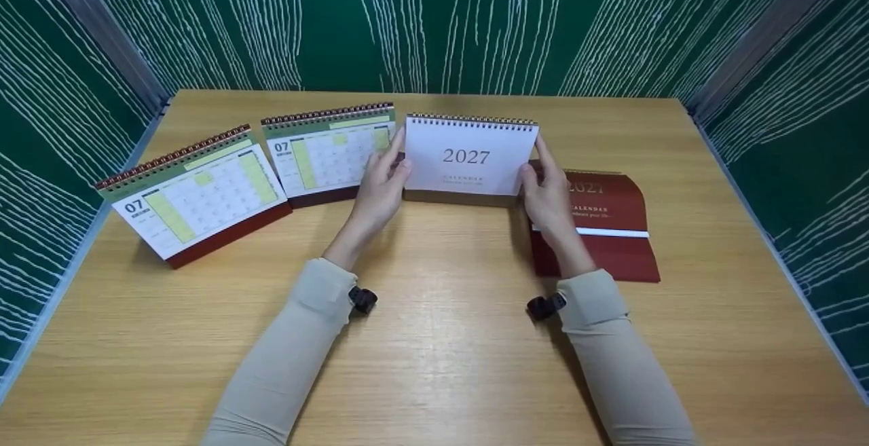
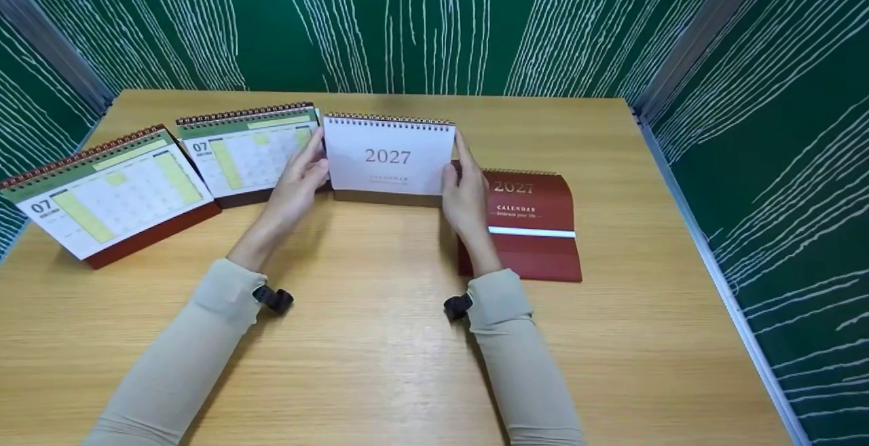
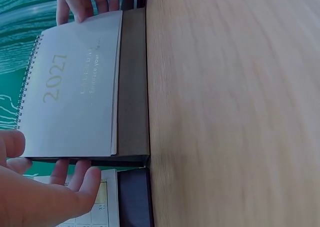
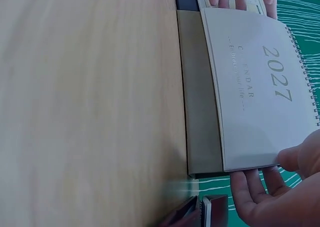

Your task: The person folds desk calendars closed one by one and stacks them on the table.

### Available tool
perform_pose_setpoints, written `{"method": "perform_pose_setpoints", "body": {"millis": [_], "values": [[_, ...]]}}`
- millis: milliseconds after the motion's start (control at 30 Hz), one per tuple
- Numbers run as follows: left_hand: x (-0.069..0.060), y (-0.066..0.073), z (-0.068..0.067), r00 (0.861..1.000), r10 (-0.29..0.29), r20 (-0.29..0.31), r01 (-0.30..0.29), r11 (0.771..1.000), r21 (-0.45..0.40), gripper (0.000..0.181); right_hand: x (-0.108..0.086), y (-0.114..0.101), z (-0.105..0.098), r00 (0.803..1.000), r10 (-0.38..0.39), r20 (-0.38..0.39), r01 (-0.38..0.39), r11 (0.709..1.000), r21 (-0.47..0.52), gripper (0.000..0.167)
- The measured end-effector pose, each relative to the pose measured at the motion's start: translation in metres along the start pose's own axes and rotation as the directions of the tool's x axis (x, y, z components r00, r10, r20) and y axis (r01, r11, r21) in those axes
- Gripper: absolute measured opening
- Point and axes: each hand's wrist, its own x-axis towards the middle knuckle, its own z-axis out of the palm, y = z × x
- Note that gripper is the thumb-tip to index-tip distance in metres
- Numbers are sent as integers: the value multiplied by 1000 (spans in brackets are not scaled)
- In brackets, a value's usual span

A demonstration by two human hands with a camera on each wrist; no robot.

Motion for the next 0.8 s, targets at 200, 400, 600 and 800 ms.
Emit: {"method": "perform_pose_setpoints", "body": {"millis": [200,400,600,800], "values": [[1,-1,0,1000,13,-4,-13,1000,17,58,-1,0,-1,1000,-20,-8,20,1000,-18,66],[0,-1,-1,999,41,-20,-40,998,46,58,-1,0,-3,999,-46,2,46,998,-33,66],[0,-2,-2,996,87,-37,-83,992,96,59,-1,0,-7,998,-63,23,64,997,-45,64],[0,-1,-3,995,82,-55,-78,994,75,61,-1,-3,-8,998,-59,30,60,997,-41,64]]}}
